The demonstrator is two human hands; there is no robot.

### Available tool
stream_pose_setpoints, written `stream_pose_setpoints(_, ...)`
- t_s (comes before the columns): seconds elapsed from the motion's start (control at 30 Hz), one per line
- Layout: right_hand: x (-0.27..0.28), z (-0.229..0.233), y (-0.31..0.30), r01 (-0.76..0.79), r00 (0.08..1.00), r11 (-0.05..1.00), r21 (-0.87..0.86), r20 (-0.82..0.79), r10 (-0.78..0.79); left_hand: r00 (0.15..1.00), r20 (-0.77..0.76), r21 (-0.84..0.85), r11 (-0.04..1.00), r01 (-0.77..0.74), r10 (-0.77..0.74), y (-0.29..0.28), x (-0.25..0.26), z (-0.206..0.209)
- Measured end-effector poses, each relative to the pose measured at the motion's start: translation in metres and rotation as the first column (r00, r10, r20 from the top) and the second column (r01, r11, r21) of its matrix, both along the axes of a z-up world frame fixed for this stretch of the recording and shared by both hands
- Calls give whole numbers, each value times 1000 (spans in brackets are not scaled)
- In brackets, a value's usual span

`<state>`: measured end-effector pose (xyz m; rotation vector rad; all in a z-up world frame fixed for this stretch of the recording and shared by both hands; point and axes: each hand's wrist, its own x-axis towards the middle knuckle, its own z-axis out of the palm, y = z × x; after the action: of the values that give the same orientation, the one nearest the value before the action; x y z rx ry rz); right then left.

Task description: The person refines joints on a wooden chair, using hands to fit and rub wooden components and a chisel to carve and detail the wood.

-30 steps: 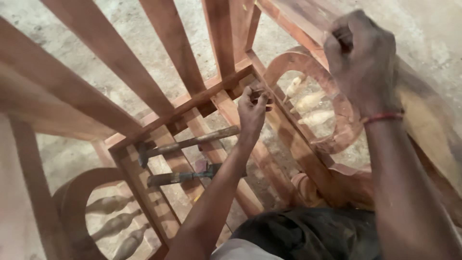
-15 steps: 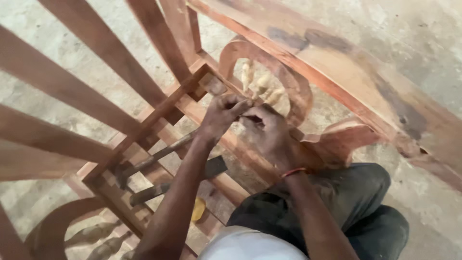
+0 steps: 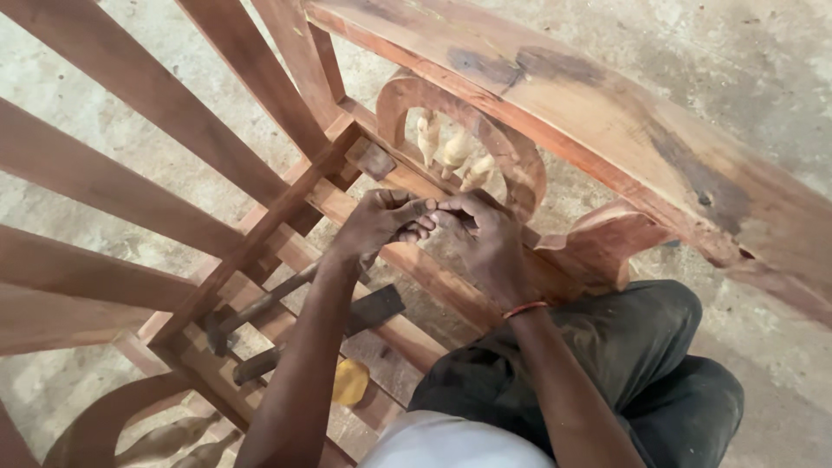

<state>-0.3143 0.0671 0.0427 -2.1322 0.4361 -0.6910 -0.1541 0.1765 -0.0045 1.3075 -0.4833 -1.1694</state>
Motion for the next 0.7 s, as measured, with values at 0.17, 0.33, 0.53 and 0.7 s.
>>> stream_pose_setpoints(0.17, 0, 12, -13, -89, 996, 996, 6, -19, 89, 998, -52, -64, 997, -41, 37, -2, -2, 5)
stream_pose_setpoints(0.33, -1, 36, -15, -107, 992, 994, 15, 62, 105, 999, 47, -87, 996, -22, 26, -7, 0, 27)
stream_pose_setpoints(0.53, -8, 62, -17, -54, 994, 998, 9, 98, 53, 995, -100, -232, 972, -39, 16, -17, -14, 56)
stream_pose_setpoints(0.7, -16, 73, -27, -22, 983, 994, -107, 177, 41, 994, -110, -263, 965, -18, -11, -30, -24, 69)
